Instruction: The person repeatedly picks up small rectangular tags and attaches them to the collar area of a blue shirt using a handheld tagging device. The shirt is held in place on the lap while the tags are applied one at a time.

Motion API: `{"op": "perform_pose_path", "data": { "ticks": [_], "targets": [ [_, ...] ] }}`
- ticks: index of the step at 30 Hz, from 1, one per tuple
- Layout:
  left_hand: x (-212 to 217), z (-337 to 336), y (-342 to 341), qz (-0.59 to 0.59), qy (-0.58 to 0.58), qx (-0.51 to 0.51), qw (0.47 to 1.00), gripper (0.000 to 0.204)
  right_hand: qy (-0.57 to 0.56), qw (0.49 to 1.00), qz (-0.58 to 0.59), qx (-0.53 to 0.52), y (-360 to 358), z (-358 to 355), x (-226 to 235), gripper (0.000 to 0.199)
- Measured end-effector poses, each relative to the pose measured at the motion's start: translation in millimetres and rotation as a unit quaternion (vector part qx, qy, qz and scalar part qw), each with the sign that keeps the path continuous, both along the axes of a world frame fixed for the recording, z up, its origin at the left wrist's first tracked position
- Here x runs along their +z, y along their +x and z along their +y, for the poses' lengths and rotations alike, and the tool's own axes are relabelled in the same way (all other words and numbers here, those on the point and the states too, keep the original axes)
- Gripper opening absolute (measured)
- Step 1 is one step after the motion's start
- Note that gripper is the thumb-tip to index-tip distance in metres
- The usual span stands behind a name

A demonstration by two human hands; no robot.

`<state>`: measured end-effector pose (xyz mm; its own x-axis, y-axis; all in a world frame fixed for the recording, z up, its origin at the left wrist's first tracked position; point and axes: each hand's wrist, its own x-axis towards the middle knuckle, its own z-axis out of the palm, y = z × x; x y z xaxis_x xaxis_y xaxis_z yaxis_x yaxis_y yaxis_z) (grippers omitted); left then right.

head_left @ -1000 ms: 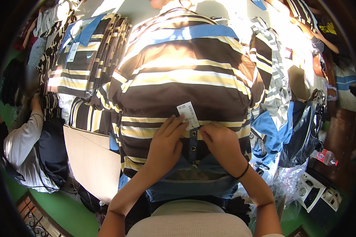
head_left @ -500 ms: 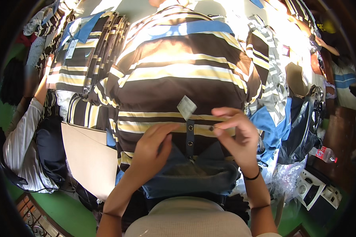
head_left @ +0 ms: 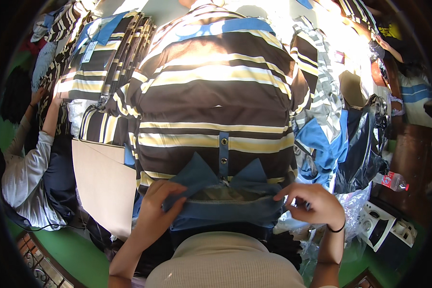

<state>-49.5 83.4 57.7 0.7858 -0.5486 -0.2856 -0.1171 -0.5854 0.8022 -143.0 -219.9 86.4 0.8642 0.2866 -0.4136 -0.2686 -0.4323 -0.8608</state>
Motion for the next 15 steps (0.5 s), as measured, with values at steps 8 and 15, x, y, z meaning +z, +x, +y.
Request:
{"op": "perform_pose_path", "data": {
  "ticks": [8,15],
  "targets": [
    [-54,-104,14,0.165,0.01,-0.161,0.973,0.02,-0.143,0.982,-0.096,0.074,-48,29,-9,0.013],
    [-72,-135,5,0.033,-0.126,-0.11,0.985,0.018,-0.211,0.957,-0.199,0.011,-71,43,-10,0.013]
  ]
}}
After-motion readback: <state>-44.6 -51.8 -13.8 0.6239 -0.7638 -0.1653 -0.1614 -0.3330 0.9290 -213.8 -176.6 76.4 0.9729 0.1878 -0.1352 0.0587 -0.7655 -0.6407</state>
